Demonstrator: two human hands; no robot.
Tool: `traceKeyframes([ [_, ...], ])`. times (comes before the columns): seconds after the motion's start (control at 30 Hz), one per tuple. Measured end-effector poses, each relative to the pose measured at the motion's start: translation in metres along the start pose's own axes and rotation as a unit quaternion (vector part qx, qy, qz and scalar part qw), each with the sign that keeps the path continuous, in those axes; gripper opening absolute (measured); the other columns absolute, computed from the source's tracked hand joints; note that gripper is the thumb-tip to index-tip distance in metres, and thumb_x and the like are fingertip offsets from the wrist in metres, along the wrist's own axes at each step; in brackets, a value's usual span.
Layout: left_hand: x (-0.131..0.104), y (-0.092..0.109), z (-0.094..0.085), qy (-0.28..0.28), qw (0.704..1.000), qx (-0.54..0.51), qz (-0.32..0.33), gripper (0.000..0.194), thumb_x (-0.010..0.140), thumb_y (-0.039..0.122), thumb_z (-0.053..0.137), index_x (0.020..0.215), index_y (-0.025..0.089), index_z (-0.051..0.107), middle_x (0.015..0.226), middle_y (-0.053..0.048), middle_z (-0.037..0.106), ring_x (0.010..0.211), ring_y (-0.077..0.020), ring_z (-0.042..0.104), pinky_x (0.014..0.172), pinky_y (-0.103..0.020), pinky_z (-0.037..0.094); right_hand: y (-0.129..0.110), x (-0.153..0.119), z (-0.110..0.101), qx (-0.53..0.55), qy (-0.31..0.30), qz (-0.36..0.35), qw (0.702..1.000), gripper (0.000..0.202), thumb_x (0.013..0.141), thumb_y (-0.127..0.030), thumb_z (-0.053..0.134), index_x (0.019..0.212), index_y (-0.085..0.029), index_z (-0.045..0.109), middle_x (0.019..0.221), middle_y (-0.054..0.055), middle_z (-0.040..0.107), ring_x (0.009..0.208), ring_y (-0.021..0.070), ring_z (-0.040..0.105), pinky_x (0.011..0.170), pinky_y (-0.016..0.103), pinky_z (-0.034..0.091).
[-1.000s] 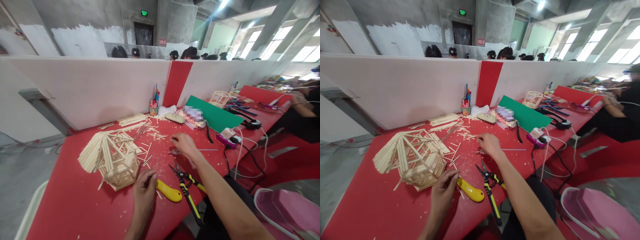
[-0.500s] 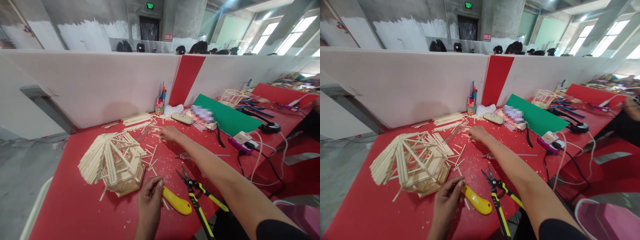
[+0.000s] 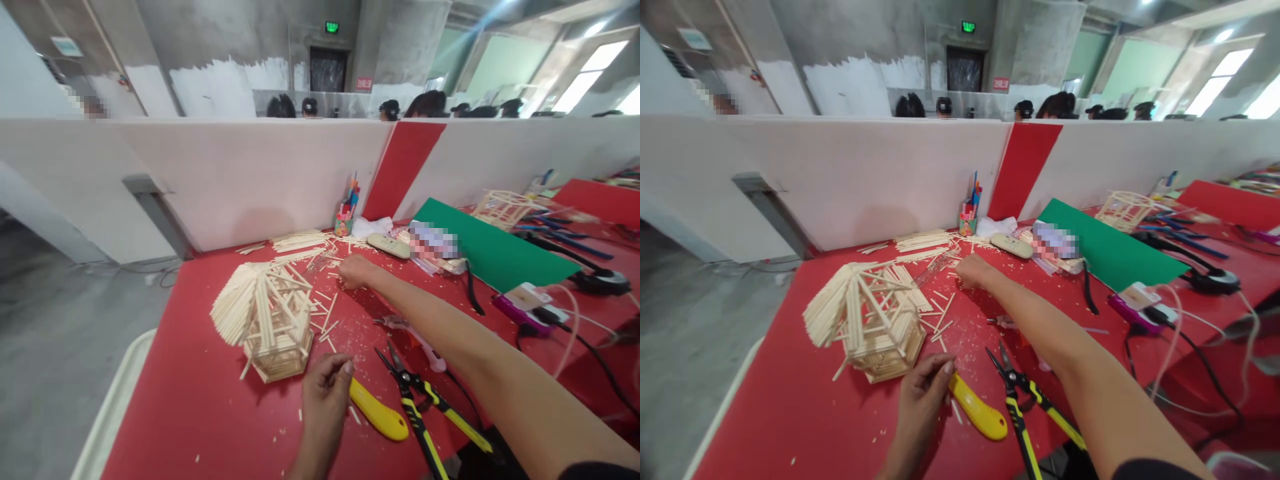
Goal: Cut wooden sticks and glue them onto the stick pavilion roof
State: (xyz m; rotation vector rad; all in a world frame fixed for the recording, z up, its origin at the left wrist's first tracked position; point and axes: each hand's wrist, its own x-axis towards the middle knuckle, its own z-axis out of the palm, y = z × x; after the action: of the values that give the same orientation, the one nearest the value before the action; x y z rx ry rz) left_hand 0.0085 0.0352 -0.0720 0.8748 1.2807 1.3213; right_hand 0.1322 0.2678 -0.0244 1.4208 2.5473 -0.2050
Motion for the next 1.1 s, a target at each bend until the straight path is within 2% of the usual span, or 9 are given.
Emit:
traceKeyframes([
  [0.07,-0.001,-0.001,0.0,-0.011,1.0,0.005,0.025,0.026,0.069,0.041,0.071,0.074,0.015,0.074,0.066,-0.003,0.063,0.051,-0.0109,0.05,0.045,-0.021,0.038,-0.003,-0.012,-0.005,0.039,0.031,0.007,0.999,0.031,0.089,-0.035,0.055,0.113,-0.017,0.056,0.114,0.007,0.058,0.096,0.0184,0.059,0.082,0.039,0.05],
  [0.2,-0.006,0.003,0.002,-0.017,0.999,-0.012,0.028,0.029,0.068,0.042,0.07,0.071,0.014,0.072,0.06,-0.003,0.062,0.047,-0.0099,0.047,0.044,-0.021,0.036,-0.016,-0.057,-0.021,0.144,0.108,-0.002,0.984,0.022,0.089,-0.03,0.05,0.096,-0.013,0.062,0.087,0.004,0.066,0.081,0.0146,0.06,0.074,0.029,0.048],
  [0.33,-0.014,0.019,0.005,-0.04,0.997,-0.066,0.0,0.035,0.064,0.048,0.072,0.068,0.013,0.068,0.054,-0.001,0.06,0.038,-0.0066,0.042,0.04,-0.02,0.034,-0.044,-0.122,-0.038,0.25,0.153,-0.036,0.955,0.036,0.092,-0.037,0.037,0.09,-0.015,0.065,0.078,0.002,0.067,0.069,0.0116,0.059,0.062,0.022,0.046],
  [0.5,-0.034,0.054,-0.001,-0.049,0.986,-0.162,0.002,0.038,0.067,0.05,0.07,0.081,0.014,0.068,0.065,-0.002,0.065,0.033,-0.0036,0.039,0.032,-0.017,0.024,-0.091,-0.179,-0.046,0.499,0.178,-0.088,0.844,0.03,0.082,-0.044,0.055,0.084,-0.017,0.067,0.071,0.001,0.065,0.063,0.0115,0.057,0.059,0.022,0.045],
  [0.67,-0.049,0.074,-0.024,-0.013,0.989,-0.138,0.042,0.03,0.069,0.042,0.073,0.071,0.013,0.066,0.056,0.0,0.062,0.034,-0.0028,0.039,0.034,-0.016,0.025,-0.13,-0.189,-0.038,0.539,0.209,-0.105,0.809,0.024,0.08,-0.039,0.057,0.082,-0.017,0.067,0.072,0.001,0.066,0.066,0.0122,0.058,0.06,0.022,0.045],
  [0.7,-0.051,0.073,-0.028,-0.007,0.991,-0.126,0.038,0.03,0.069,0.042,0.073,0.07,0.013,0.066,0.055,0.0,0.061,0.034,-0.0028,0.04,0.034,-0.016,0.025,-0.133,-0.187,-0.035,0.521,0.21,-0.098,0.822,0.025,0.082,-0.038,0.055,0.083,-0.017,0.067,0.072,0.001,0.067,0.067,0.0123,0.059,0.06,0.021,0.046],
  [0.83,-0.05,0.064,-0.032,-0.002,0.997,-0.081,0.02,0.03,0.069,0.043,0.072,0.073,0.014,0.066,0.058,0.001,0.061,0.034,-0.0028,0.04,0.034,-0.015,0.027,-0.124,-0.164,-0.021,0.347,0.187,0.004,0.919,0.027,0.088,-0.032,0.044,0.087,-0.017,0.067,0.077,0.0,0.068,0.073,0.012,0.06,0.065,0.021,0.045],
  [0.97,-0.039,0.049,-0.017,-0.019,0.999,-0.041,0.003,0.032,0.066,0.04,0.073,0.082,0.013,0.067,0.059,0.002,0.062,0.035,-0.0046,0.044,0.035,-0.017,0.032,-0.094,-0.13,-0.005,0.249,0.126,0.085,0.956,0.021,0.088,-0.028,0.05,0.082,-0.016,0.066,0.082,0.005,0.067,0.078,0.0152,0.061,0.072,0.028,0.048],
  [1.1,-0.022,0.038,-0.005,-0.001,0.999,-0.027,-0.022,0.041,0.058,0.039,0.077,0.087,0.012,0.067,0.055,0.002,0.061,0.037,-0.007,0.047,0.038,-0.019,0.036,-0.074,-0.103,0.008,0.181,0.047,0.112,0.976,0.027,0.09,-0.036,0.054,0.107,-0.017,0.059,0.107,0.006,0.061,0.09,0.0164,0.06,0.078,0.036,0.051],
])
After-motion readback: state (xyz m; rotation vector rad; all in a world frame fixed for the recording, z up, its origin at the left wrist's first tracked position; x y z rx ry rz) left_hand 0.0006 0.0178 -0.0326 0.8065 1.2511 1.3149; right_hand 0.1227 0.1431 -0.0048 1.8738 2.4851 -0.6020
